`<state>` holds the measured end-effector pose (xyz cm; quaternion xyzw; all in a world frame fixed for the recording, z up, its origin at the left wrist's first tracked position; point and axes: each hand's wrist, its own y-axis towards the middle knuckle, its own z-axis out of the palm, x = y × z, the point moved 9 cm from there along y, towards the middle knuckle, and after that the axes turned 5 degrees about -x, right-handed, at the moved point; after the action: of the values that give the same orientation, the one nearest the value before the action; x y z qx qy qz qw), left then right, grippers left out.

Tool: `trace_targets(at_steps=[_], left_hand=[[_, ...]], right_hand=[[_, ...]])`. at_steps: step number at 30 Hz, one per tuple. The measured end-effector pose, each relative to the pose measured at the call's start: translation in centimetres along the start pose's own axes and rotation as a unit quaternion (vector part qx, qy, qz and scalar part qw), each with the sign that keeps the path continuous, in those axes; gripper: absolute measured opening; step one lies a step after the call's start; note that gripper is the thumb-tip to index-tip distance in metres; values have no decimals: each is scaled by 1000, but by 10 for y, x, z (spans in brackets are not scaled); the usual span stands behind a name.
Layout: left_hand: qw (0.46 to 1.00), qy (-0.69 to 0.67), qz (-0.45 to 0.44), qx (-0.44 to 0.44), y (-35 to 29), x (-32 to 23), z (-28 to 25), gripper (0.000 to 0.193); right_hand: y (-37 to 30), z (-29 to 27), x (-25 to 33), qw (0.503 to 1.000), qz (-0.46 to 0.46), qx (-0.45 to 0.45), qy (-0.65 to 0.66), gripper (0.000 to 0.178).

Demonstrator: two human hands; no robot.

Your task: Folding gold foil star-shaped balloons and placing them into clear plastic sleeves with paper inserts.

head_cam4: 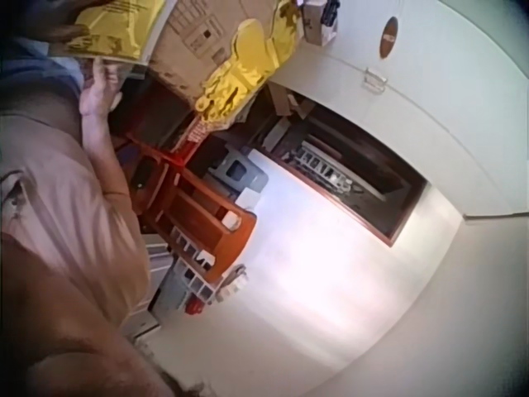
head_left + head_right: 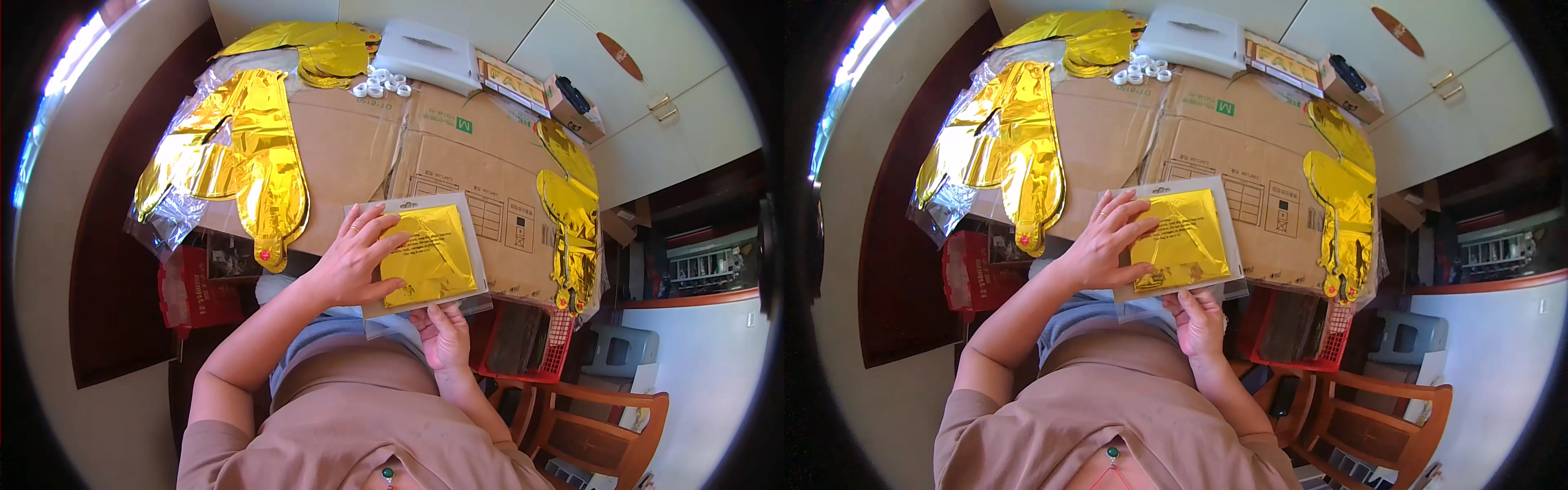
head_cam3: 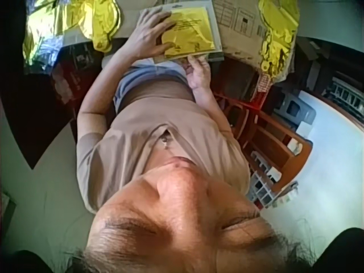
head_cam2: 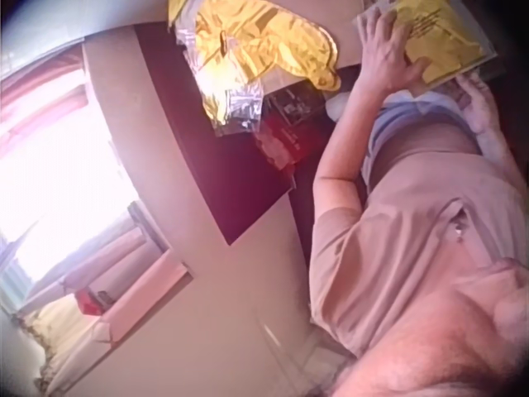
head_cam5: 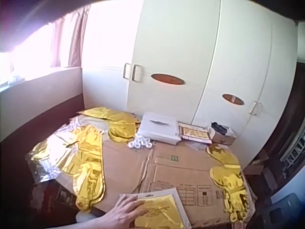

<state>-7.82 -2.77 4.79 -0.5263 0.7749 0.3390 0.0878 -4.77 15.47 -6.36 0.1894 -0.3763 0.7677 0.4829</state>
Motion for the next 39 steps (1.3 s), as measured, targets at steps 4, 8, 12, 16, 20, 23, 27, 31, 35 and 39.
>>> trace_targets(at_steps=[4,8,12,16,20,23,27,31,35,39], left_hand=[[1000,2,-6,1,1,2,2,71],[1000,-9,-7,6,3,2,1,68],[1000,-18,1,4,10,3,0,69],[1000,-9,5,-2,19,5,-3,68],[1000,-4,16,-8,20,-4,-6,67],[998,-10,69,2,14,-24,-5,64],[992,-38,114,29,3,-34,4,58],[992,-41,115,26,3,-29,5,50],[992,-38,117,8,2,-21,3,42],[992,-35,117,8,0,-16,5,41]], right_hand=[[2,-11,-4,1000,4,-16,4,15],[4,-16,-4,999,-11,-46,11,7],[6,-17,-4,998,-23,-61,22,4],[8,-15,-2,996,-37,-77,21,6],[9,-12,0,994,-43,-97,17,9],[14,-11,1,993,-44,-108,2,13],[16,-6,3,989,-52,-131,-43,18],[21,-18,2,982,-67,-145,-101,22],[24,-22,3,981,-4,-115,-154,26],[9,-35,50,919,-73,-155,-354,29]])
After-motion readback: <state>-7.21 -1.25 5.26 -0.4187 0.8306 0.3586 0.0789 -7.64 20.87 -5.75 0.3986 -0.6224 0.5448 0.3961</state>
